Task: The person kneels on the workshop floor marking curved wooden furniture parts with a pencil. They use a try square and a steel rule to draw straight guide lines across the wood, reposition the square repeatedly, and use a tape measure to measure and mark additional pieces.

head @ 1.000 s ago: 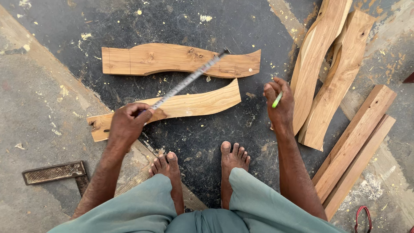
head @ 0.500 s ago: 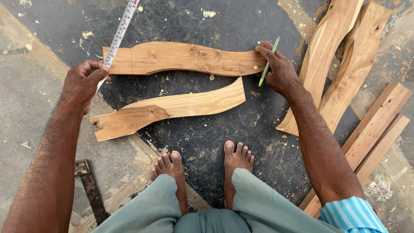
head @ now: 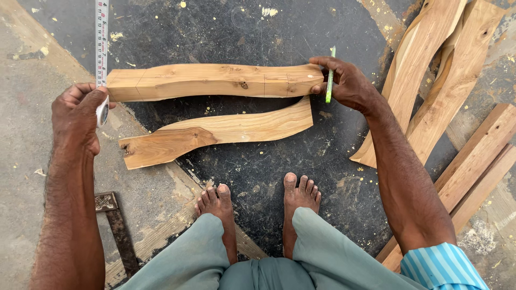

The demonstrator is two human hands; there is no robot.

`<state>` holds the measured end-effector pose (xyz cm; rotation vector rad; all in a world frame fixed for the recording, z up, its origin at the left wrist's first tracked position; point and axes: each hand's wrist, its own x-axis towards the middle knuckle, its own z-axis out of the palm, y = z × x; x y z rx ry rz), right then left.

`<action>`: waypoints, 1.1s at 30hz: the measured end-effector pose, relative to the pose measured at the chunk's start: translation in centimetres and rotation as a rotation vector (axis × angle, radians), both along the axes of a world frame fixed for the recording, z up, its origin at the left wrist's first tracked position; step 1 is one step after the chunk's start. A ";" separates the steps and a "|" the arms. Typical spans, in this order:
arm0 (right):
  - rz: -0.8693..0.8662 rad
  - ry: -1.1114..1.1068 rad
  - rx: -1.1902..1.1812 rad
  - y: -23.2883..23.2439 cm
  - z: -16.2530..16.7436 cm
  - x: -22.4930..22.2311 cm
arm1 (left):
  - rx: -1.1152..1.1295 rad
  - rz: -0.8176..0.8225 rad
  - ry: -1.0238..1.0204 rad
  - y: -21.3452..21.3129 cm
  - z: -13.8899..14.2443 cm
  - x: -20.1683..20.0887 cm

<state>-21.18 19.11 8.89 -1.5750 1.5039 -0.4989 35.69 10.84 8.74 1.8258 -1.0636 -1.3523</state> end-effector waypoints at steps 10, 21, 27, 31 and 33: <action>-0.308 0.098 -0.021 0.5 -0.6 3.4 | 0.074 -0.069 -0.218 0.6 2.1 0.2; -0.342 0.112 -0.225 1.7 -1.5 4.4 | 0.039 -0.375 0.115 1.4 3.9 -8.9; -0.449 0.063 -0.547 2.9 -1.5 4.7 | 0.011 -0.575 0.216 2.0 0.8 -16.7; -0.489 -0.204 -0.519 4.1 -0.5 6.5 | 0.130 -0.500 0.230 1.0 0.2 -16.6; -0.386 -0.261 -0.478 3.7 -0.1 7.5 | 0.105 -0.508 0.246 0.9 0.4 -16.6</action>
